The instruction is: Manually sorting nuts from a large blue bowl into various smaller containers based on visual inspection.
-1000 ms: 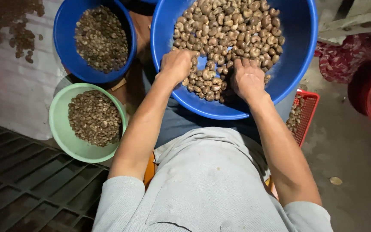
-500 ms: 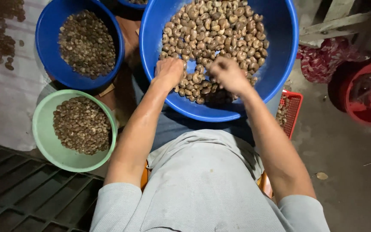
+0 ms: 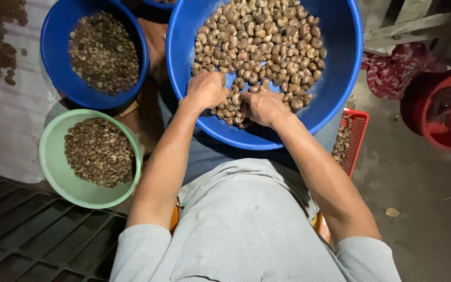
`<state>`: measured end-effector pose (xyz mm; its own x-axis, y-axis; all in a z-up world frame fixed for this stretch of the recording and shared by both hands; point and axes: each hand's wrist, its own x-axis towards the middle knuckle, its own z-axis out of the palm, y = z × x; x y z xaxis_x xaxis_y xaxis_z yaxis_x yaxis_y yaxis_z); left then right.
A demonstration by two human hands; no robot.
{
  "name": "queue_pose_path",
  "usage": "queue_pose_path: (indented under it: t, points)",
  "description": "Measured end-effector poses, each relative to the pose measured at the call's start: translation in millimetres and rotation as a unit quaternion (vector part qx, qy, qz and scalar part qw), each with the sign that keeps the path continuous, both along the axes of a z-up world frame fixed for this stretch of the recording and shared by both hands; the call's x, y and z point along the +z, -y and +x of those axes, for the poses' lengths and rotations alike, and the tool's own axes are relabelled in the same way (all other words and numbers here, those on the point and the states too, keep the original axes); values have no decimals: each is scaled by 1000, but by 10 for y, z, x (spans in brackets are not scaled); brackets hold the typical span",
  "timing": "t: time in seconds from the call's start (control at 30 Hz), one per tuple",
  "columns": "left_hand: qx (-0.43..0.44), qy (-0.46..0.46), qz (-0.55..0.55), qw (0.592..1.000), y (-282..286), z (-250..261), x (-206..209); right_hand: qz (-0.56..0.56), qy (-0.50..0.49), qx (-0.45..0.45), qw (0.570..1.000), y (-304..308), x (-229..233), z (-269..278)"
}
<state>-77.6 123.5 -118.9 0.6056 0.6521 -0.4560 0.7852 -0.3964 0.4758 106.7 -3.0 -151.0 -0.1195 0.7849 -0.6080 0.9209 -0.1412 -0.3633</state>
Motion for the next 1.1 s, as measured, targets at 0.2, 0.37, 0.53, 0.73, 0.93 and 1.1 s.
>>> queue_pose_path:
  t: [0.2, 0.37, 0.53, 0.73, 0.93, 1.1]
  points:
    - [65, 152, -133, 977, -4, -97, 133, 25, 10, 43, 999, -10, 67, -18]
    - [233, 316, -278, 877, -162, -90, -81, 45, 14, 60, 997, -14, 88, -44]
    - [360, 447, -370, 730, -87, -60, 600, 132, 23, 89, 987, 43, 155, -51]
    - [254, 221, -141, 931, -54, 100, 564, 129, 15, 108, 986, 46, 298, -31]
    - [80, 109, -9, 991, -41, -13, -324, 244, -32, -75, 966, -66, 189, 106]
    - [61, 103, 32, 992, 46, -10, -33, 128, 19, -82, 988, -205, 562, 123]
